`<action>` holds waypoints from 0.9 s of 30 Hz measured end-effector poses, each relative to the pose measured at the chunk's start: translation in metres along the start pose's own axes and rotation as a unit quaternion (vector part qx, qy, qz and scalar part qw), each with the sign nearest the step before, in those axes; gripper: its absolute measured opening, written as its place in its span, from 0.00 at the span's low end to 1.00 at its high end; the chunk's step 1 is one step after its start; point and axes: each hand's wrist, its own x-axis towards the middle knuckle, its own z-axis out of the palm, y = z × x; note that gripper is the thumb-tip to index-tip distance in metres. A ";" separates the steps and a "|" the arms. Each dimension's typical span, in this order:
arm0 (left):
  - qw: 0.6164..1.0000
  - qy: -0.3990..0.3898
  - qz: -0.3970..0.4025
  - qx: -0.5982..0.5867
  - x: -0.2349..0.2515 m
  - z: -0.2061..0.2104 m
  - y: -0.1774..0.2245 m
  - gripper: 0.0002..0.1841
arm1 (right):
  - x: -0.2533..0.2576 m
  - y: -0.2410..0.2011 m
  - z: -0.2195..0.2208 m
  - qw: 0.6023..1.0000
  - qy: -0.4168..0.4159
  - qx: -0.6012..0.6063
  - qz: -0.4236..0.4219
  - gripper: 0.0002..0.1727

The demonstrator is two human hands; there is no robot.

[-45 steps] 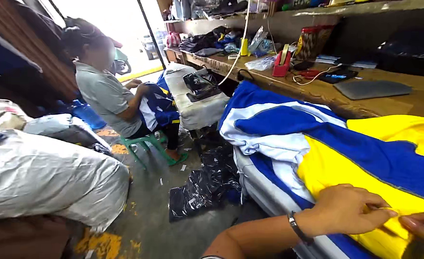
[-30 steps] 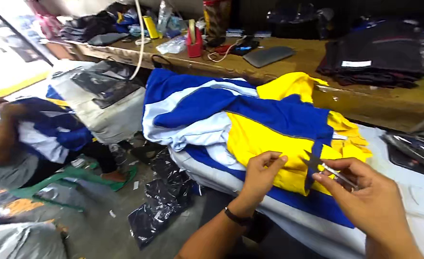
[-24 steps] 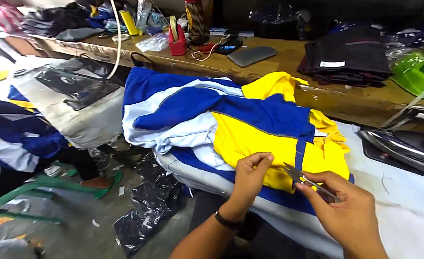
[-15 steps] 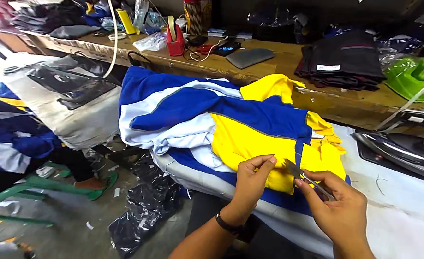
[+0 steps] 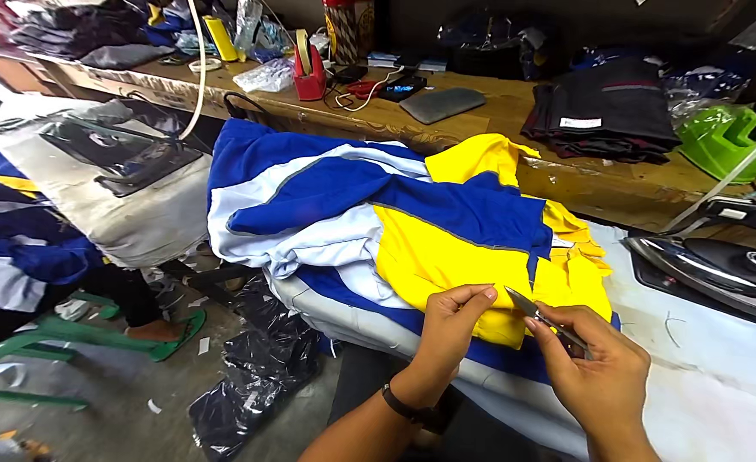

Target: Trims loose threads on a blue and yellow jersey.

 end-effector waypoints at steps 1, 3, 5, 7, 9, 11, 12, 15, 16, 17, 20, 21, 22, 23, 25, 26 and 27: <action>1.000 0.000 0.002 -0.001 0.000 0.000 0.000 0.11 | 0.000 0.000 -0.001 1.000 0.000 0.008 0.006 0.14; 1.000 0.002 0.007 0.001 0.001 0.000 -0.001 0.11 | -0.001 -0.002 -0.004 1.000 -0.003 0.016 0.021 0.15; 1.000 0.003 0.010 0.004 0.001 0.000 -0.001 0.10 | -0.003 -0.002 -0.006 0.999 -0.008 0.018 0.029 0.15; 1.000 0.001 0.014 0.010 0.000 0.001 -0.002 0.10 | -0.004 -0.002 -0.007 0.999 -0.009 0.020 0.030 0.15; 0.999 -0.006 0.025 0.022 0.001 0.001 -0.004 0.10 | -0.004 -0.002 -0.007 0.999 -0.008 0.017 0.031 0.15; 0.998 -0.023 0.043 0.040 0.001 -0.001 -0.008 0.10 | -0.002 -0.002 -0.008 0.999 -0.009 0.008 0.031 0.15; 0.997 -0.031 0.052 0.048 0.001 -0.001 -0.009 0.10 | -0.001 -0.001 -0.008 1.000 -0.008 0.006 0.028 0.15; 0.994 -0.047 0.075 0.065 0.002 -0.002 -0.010 0.10 | 0.003 0.001 -0.008 1.000 -0.011 0.000 0.012 0.15; 0.993 -0.051 0.078 0.068 0.002 -0.002 -0.009 0.10 | 0.003 0.001 -0.009 1.000 -0.014 -0.003 0.006 0.15; 0.993 -0.055 0.079 0.071 0.003 -0.003 -0.008 0.10 | 0.004 0.002 -0.010 1.000 -0.016 -0.007 0.001 0.15; 0.992 -0.064 0.078 0.081 0.004 -0.005 -0.006 0.10 | 0.005 0.003 -0.013 1.000 -0.020 -0.019 -0.015 0.14; 0.992 -0.066 0.075 0.081 0.004 -0.005 -0.006 0.10 | 0.005 0.004 -0.013 0.999 -0.020 -0.021 -0.019 0.14; 0.992 -0.067 0.070 0.080 0.004 -0.006 -0.005 0.10 | 0.005 0.004 -0.013 0.999 -0.020 -0.022 -0.022 0.14; 0.992 -0.070 0.064 0.079 0.005 -0.006 -0.004 0.10 | 0.005 0.004 -0.013 0.999 -0.021 -0.022 -0.024 0.14; 0.992 -0.077 0.055 0.085 0.005 -0.007 -0.002 0.10 | 0.005 0.006 -0.014 1.000 -0.024 0.000 -0.015 0.13; 0.991 -0.081 0.053 0.087 0.005 -0.006 -0.001 0.10 | 0.005 0.006 -0.015 0.999 -0.026 0.027 -0.002 0.13; 0.991 -0.086 0.051 0.091 0.004 -0.006 0.001 0.09 | 0.006 0.006 -0.017 0.998 -0.029 0.060 0.018 0.13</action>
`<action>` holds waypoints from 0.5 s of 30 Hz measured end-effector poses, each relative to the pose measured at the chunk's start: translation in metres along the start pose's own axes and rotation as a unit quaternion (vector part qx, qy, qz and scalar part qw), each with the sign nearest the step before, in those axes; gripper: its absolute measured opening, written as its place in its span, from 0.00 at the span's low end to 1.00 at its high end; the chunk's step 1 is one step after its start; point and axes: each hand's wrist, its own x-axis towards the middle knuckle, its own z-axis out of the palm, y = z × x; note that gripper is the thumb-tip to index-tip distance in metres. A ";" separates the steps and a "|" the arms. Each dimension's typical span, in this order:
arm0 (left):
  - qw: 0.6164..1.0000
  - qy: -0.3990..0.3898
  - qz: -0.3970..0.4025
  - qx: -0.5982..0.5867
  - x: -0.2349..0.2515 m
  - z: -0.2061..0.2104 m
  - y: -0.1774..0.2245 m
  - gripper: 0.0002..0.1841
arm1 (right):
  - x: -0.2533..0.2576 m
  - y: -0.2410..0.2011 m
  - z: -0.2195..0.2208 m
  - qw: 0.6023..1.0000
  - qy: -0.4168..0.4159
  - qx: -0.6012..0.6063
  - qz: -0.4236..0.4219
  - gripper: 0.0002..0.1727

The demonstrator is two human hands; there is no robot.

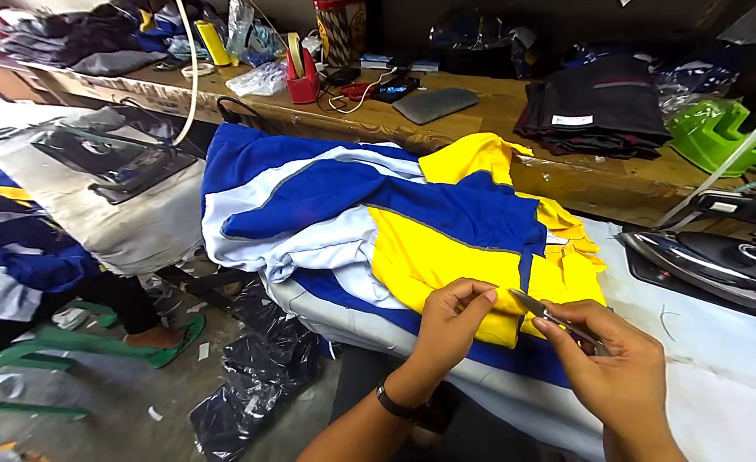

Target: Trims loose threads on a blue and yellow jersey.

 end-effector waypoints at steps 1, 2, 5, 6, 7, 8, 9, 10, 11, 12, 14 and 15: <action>1.000 -0.007 -0.003 -0.001 -0.001 0.000 0.003 0.09 | 0.001 -0.001 -0.004 0.999 0.001 0.031 0.019 0.13; 1.000 -0.016 -0.004 -0.004 -0.002 0.000 0.006 0.08 | 0.002 -0.001 -0.008 0.998 0.005 0.049 0.034 0.15; 0.998 -0.026 0.051 0.021 -0.005 0.001 0.002 0.07 | 0.003 -0.006 -0.022 0.997 0.012 0.050 0.065 0.16; 0.994 -0.023 0.090 0.050 -0.004 0.001 -0.003 0.07 | 0.003 -0.009 -0.025 0.996 0.008 0.045 0.074 0.16; 0.988 -0.018 0.131 0.078 -0.004 0.001 -0.008 0.07 | 0.001 -0.012 -0.028 0.996 0.001 0.042 0.081 0.16; 0.981 -0.014 0.168 0.098 -0.003 0.001 -0.013 0.06 | -0.002 -0.014 -0.030 0.995 -0.010 0.043 0.088 0.15; 0.973 -0.015 0.202 0.113 -0.003 0.001 -0.017 0.06 | -0.005 -0.017 -0.032 0.994 -0.022 0.043 0.095 0.15; 0.964 -0.017 0.232 0.128 -0.002 0.000 -0.020 0.05 | -0.008 -0.019 -0.033 0.993 -0.033 0.043 0.103 0.14; 0.956 -0.019 0.255 0.146 -0.001 0.000 -0.022 0.04 | -0.010 -0.021 -0.034 0.992 -0.043 0.039 0.108 0.14; 0.948 -0.018 0.272 0.166 -0.001 0.001 -0.023 0.03 | -0.013 -0.023 -0.035 0.992 -0.051 0.031 0.113 0.13; 0.935 -0.011 0.292 0.203 -0.001 0.001 -0.025 0.03 | -0.017 -0.026 -0.036 0.991 -0.064 0.002 0.119 0.13; 0.930 -0.007 0.300 0.214 -0.001 0.002 -0.025 0.03 | -0.019 -0.026 -0.036 0.990 -0.067 -0.015 0.121 0.13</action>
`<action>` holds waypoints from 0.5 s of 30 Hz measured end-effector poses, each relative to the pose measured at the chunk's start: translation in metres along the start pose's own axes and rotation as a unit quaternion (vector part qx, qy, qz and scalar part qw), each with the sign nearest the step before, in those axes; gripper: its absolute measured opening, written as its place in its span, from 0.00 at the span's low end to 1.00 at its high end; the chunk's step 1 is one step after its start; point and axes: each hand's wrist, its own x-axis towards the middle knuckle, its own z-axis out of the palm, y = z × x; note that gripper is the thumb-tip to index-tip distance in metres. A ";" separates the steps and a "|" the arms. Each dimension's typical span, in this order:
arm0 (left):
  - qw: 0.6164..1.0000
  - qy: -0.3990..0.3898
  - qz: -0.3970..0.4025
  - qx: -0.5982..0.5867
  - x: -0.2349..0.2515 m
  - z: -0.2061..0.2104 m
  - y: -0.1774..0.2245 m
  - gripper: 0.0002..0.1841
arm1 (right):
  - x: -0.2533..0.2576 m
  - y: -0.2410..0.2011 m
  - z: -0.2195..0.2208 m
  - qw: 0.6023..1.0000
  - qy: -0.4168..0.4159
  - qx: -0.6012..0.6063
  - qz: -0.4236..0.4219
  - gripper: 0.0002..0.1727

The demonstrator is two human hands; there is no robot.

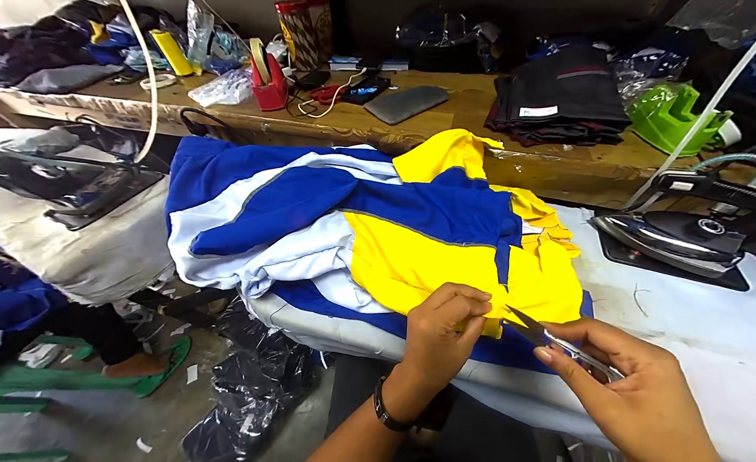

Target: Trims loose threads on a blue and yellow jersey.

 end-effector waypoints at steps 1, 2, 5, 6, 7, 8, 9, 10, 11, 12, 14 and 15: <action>1.000 0.004 0.008 0.009 0.000 0.000 0.000 0.03 | -0.002 0.000 0.000 1.000 0.000 -0.014 0.002 0.13; 1.000 0.008 0.015 0.016 0.000 0.001 0.000 0.03 | -0.003 0.000 -0.001 1.000 0.000 -0.026 0.004 0.14; 0.999 0.015 0.028 0.039 -0.001 0.002 -0.001 0.03 | -0.006 0.001 -0.001 0.999 -0.001 -0.046 0.007 0.14; 0.998 0.014 0.031 0.044 -0.002 0.002 -0.001 0.03 | -0.007 0.002 0.000 0.999 0.000 -0.052 0.006 0.14; 0.998 0.013 0.033 0.045 -0.002 0.002 -0.001 0.03 | -0.007 0.003 0.001 0.998 0.001 -0.057 0.005 0.14; 0.998 0.014 0.034 0.045 -0.003 0.003 -0.001 0.03 | -0.007 0.004 0.003 0.998 0.002 -0.059 0.004 0.14; 0.998 0.016 0.036 0.044 -0.003 0.003 -0.001 0.03 | -0.006 0.005 0.004 0.998 0.002 -0.060 0.003 0.14; 0.998 0.019 0.036 0.044 -0.003 0.004 -0.002 0.03 | -0.006 0.005 0.005 0.999 -0.002 -0.054 0.003 0.14; 0.998 0.022 0.036 0.043 -0.004 0.004 -0.002 0.03 | -0.005 0.005 0.005 0.999 -0.007 -0.041 0.005 0.14; 0.998 0.026 0.036 0.041 -0.004 0.005 -0.002 0.03 | -0.005 0.005 0.006 1.000 -0.012 -0.024 0.007 0.14; 0.998 0.035 0.040 0.039 -0.005 0.006 -0.003 0.03 | -0.006 0.006 0.006 1.000 -0.019 0.003 0.014 0.13; 0.998 0.039 0.042 0.041 -0.006 0.006 -0.003 0.03 | -0.006 0.006 0.007 1.000 -0.019 0.008 0.015 0.12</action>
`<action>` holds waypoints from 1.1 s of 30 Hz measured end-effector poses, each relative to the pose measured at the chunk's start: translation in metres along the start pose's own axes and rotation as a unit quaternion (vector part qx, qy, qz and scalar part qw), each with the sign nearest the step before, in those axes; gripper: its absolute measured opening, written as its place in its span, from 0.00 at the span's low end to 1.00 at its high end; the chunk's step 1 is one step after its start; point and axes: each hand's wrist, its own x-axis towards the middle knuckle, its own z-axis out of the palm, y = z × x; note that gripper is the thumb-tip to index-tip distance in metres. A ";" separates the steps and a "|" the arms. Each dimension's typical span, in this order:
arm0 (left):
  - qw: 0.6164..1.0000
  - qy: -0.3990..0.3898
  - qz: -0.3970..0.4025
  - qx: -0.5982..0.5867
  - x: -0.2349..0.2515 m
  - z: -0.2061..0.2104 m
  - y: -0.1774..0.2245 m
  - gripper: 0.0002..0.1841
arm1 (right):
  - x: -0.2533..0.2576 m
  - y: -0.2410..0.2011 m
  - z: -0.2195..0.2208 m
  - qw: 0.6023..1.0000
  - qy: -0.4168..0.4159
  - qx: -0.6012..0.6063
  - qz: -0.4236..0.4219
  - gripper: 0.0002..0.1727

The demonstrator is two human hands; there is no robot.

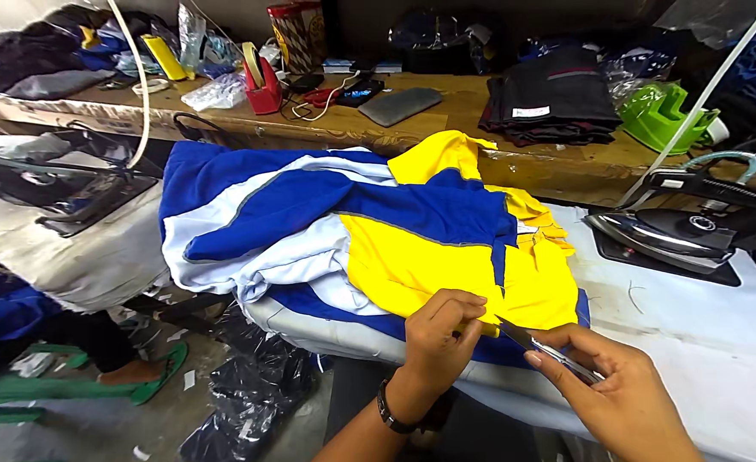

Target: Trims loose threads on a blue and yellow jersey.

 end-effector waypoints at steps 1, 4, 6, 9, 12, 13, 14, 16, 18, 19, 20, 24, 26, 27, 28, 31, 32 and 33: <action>1.000 0.002 0.001 0.002 0.000 0.000 0.000 0.03 | -0.001 0.000 0.001 1.000 0.003 -0.001 -0.002 0.12; 1.000 0.000 0.003 0.005 -0.001 0.000 0.000 0.03 | -0.002 0.002 0.003 0.999 0.023 -0.038 -0.016 0.13; 1.000 0.000 0.004 0.008 -0.001 0.001 0.001 0.03 | -0.002 0.001 0.003 0.998 0.029 -0.058 -0.024 0.13; 1.000 0.003 0.000 0.004 -0.002 0.002 0.001 0.04 | -0.002 0.002 0.006 0.996 0.040 -0.075 -0.036 0.13; 1.000 0.003 -0.004 0.000 -0.003 0.002 0.001 0.06 | -0.002 0.003 0.006 0.996 0.046 -0.061 -0.036 0.13; 1.000 0.004 -0.003 0.001 -0.003 0.002 0.000 0.07 | -0.002 0.003 0.005 0.997 0.042 -0.050 -0.029 0.12; 1.000 0.004 -0.002 0.007 -0.003 0.002 0.000 0.07 | -0.002 0.003 0.004 0.998 0.038 -0.043 -0.023 0.12; 1.000 0.009 0.000 0.013 -0.002 0.003 0.000 0.07 | -0.003 0.005 0.003 0.999 0.034 -0.033 -0.017 0.12; 1.000 0.009 -0.001 0.013 -0.002 0.004 0.000 0.08 | -0.003 0.006 0.005 0.999 0.037 -0.028 -0.015 0.12; 1.000 0.009 -0.001 0.012 -0.002 0.004 0.000 0.08 | -0.002 0.006 0.006 0.999 0.038 -0.026 -0.015 0.12; 1.000 0.007 -0.001 0.011 -0.002 0.005 0.000 0.08 | -0.002 0.007 0.007 0.999 0.039 -0.026 -0.015 0.12; 1.000 0.001 0.003 0.012 -0.003 0.006 0.000 0.09 | -0.001 0.008 0.008 0.998 0.041 -0.039 -0.022 0.12; 1.000 0.001 0.005 0.011 -0.002 0.006 0.000 0.09 | -0.001 0.008 0.008 0.998 0.044 -0.041 -0.028 0.13; 1.000 0.001 0.006 0.009 -0.002 0.006 0.000 0.09 | 0.000 0.009 0.008 0.998 0.047 -0.037 -0.032 0.13; 1.000 0.001 0.006 0.007 -0.002 0.006 0.000 0.09 | 0.000 0.010 0.009 0.998 0.049 -0.034 -0.034 0.12; 1.000 0.001 0.007 0.007 -0.003 0.007 0.001 0.09 | 0.001 0.012 0.012 0.997 0.053 -0.025 -0.042 0.12; 1.000 0.001 0.008 0.008 -0.002 0.007 0.001 0.09 | 0.001 0.013 0.012 0.997 0.051 -0.026 -0.043 0.12; 1.000 -0.001 0.009 0.010 -0.003 0.007 0.001 0.09 | 0.002 0.014 0.012 0.998 0.051 -0.026 -0.042 0.11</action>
